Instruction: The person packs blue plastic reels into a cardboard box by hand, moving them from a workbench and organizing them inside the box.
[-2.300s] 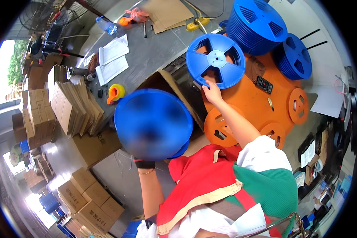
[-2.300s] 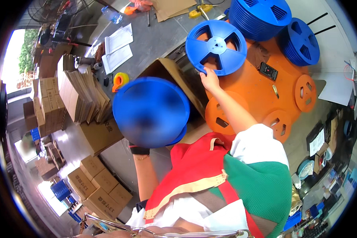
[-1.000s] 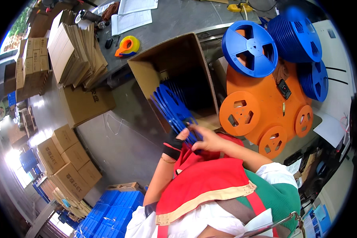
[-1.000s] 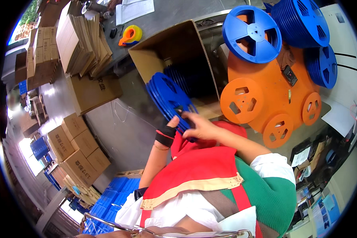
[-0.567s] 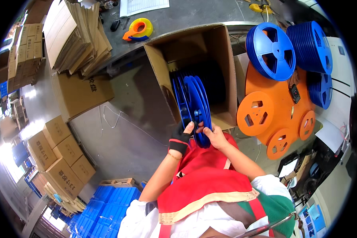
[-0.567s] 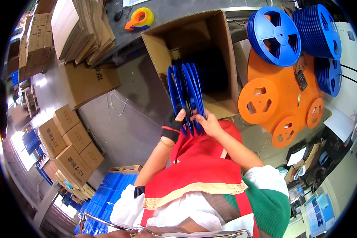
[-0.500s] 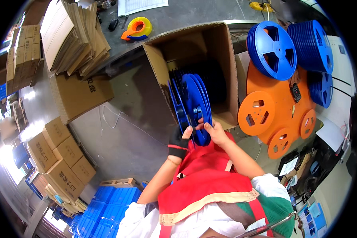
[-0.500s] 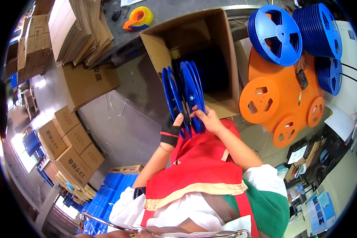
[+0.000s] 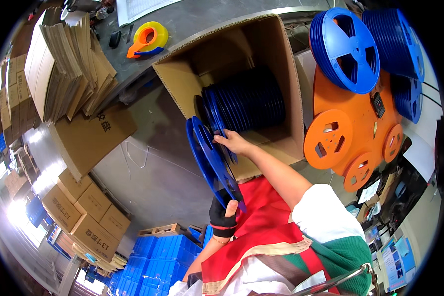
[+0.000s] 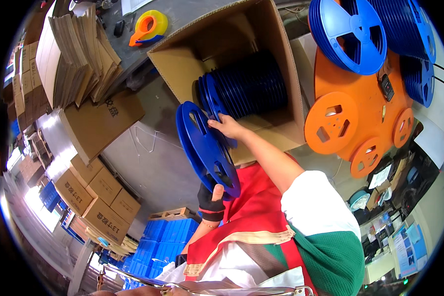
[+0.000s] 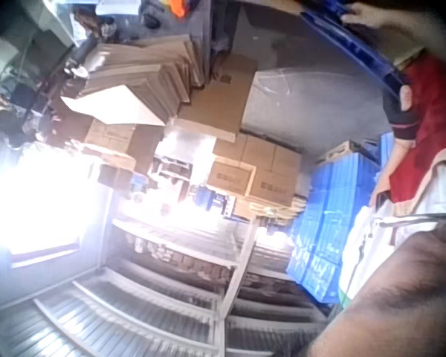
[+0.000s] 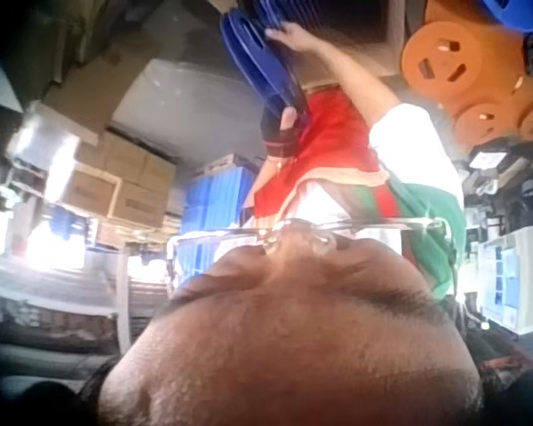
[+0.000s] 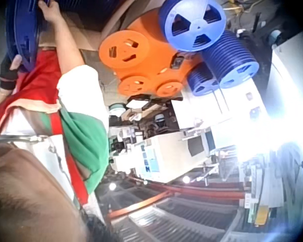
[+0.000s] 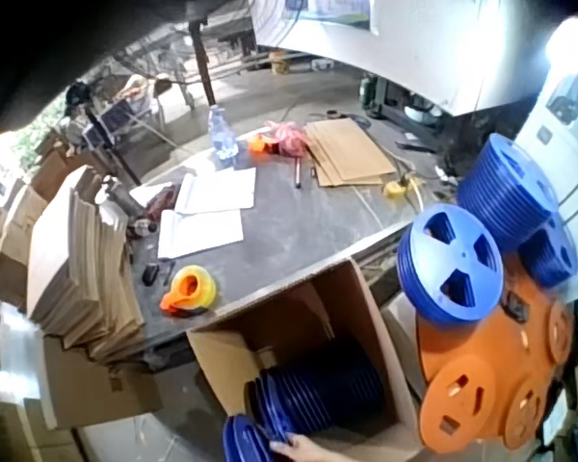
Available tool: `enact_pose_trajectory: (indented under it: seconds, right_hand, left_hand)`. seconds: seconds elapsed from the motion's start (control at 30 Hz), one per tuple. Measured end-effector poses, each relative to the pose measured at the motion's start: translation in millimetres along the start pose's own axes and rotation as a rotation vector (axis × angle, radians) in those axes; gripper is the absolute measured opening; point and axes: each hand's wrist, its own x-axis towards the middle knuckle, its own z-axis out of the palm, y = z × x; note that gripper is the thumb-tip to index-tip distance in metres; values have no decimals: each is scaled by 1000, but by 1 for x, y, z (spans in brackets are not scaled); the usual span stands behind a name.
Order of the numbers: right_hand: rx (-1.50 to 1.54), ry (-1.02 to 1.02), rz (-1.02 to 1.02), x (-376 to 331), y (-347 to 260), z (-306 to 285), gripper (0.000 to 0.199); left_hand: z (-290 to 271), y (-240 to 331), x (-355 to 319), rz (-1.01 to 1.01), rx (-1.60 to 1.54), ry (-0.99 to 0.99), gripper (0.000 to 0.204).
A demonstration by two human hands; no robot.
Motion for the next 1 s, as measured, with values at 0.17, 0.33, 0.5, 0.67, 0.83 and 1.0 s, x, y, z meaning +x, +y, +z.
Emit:
enact_pose_trajectory:
  seconds: [0.17, 0.33, 0.5, 0.67, 0.83, 1.0]
  right_hand:
    - [-486, 383, -50, 11, 38, 22, 67]
    - [-381, 411, 66, -7, 26, 18, 51]
    - [-25, 497, -70, -74, -16, 19, 27]
    - [95, 505, -228, -128, -62, 11, 21]
    - [154, 411, -227, -113, -80, 17, 20]
    - [9, 355, -164, -43, -41, 40, 30]
  left_hand:
    - [1, 5, 0, -23, 14, 59, 40]
    - [-1, -1, -1, -45, 56, 44, 42]
    - [-1, -2, -4, -62, -85, 63, 43]
    - [-9, -5, -15, -51, -57, 17, 45]
    - [-8, 1, -22, -81, -85, 8, 44]
    - [-3, -1, -22, -87, -103, 21, 44]
